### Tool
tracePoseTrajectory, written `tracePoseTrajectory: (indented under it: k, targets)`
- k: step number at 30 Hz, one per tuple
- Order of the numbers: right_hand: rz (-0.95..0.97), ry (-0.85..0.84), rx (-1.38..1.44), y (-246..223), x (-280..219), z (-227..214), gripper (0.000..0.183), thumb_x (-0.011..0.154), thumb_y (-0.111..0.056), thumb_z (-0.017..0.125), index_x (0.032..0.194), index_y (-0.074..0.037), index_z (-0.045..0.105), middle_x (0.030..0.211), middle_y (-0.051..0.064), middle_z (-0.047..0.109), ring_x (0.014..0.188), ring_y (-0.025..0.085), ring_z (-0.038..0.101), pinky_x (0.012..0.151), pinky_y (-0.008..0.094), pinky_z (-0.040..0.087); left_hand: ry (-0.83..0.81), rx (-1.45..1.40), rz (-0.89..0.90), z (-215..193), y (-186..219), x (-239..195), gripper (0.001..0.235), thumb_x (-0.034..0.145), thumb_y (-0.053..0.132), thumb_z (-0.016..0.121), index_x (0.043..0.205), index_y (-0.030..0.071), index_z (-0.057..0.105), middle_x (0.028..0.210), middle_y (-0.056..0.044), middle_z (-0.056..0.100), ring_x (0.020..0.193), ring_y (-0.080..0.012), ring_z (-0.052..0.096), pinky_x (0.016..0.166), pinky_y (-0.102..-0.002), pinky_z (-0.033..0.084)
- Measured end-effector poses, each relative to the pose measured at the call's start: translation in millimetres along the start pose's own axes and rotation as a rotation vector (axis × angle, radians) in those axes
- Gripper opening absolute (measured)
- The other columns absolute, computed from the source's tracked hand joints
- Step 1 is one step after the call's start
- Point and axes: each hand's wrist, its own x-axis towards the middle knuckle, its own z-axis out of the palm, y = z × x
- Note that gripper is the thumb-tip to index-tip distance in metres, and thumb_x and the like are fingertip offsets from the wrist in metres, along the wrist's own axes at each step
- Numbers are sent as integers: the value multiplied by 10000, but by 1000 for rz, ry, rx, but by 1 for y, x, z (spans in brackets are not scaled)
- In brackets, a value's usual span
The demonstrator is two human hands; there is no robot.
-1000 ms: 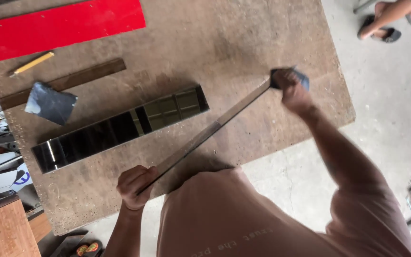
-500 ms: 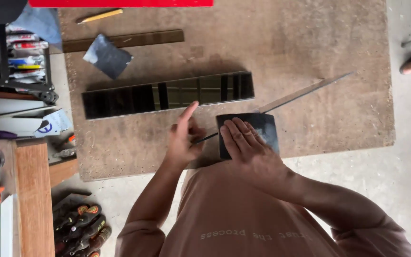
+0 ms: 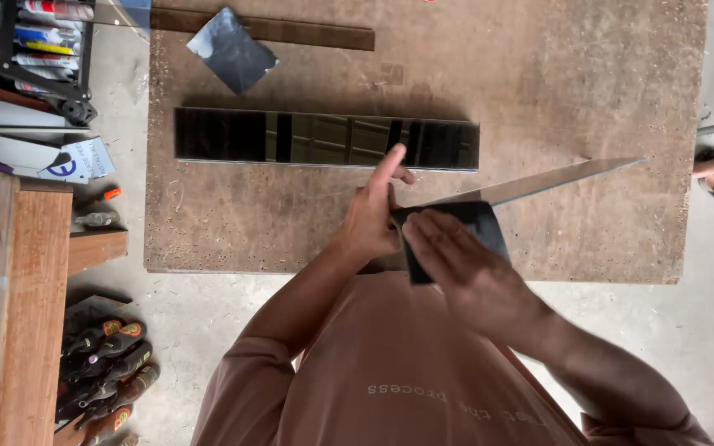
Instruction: Sanding the edges of glass strips to smooth them and organizing the pieces on a workbench.
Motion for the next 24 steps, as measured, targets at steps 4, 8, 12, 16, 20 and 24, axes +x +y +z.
tracePoseTrajectory:
  k: [4, 8, 12, 16, 20, 24]
  targets:
    - [9, 28, 150, 2, 0, 3, 453, 1007, 49, 354, 1381, 27, 609, 1243, 196, 666, 1199, 368, 646, 1075, 431, 501, -9, -21, 17, -3, -1, 4, 1136, 583, -49, 635, 1634, 17, 209, 1180, -60, 658, 614, -222, 651, 625, -318, 542]
    - [70, 56, 237, -17, 2, -2, 422, 1030, 46, 361, 1365, 38, 617, 1310, 207, 646, 1233, 373, 626, 1080, 458, 483, -48, -37, 44, -6, -2, 4, 1184, 515, -47, 577, 1637, 20, 203, 1210, -55, 660, 586, -218, 616, 621, -291, 525]
    - [156, 123, 54, 48, -29, 31, 402, 923, 97, 420, 1211, 90, 701, 1080, 303, 707, 1083, 451, 702, 1012, 460, 541, -37, -177, -27, -8, -4, 7, 1122, 588, -27, 635, 1627, -4, 211, 1107, -108, 718, 560, -224, 612, 594, -316, 560]
    - [529, 137, -249, 113, -82, 72, 306, 872, -20, 469, 966, -18, 760, 905, 232, 728, 893, 349, 741, 945, 406, 574, -10, -93, -74, -12, -6, 6, 890, 673, 142, 759, 1497, 28, 444, 810, -39, 725, 517, -182, 622, 552, -278, 553]
    - [330, 240, 15, 124, -114, 94, 468, 973, 40, 346, 1325, 52, 654, 1241, 238, 691, 1221, 408, 654, 1114, 443, 468, -16, -4, -71, -25, -6, 16, 675, 653, 204, 794, 1308, 63, 713, 588, 24, 674, 469, -131, 635, 518, -226, 532]
    - [280, 309, -61, 200, -165, 123, 481, 884, 90, 405, 1268, 81, 696, 1117, 293, 707, 1093, 440, 692, 1086, 465, 500, -13, -90, -91, -31, -5, 15, 628, 710, 229, 812, 1268, -33, 694, 577, 4, 605, 505, -56, 572, 559, -199, 526]
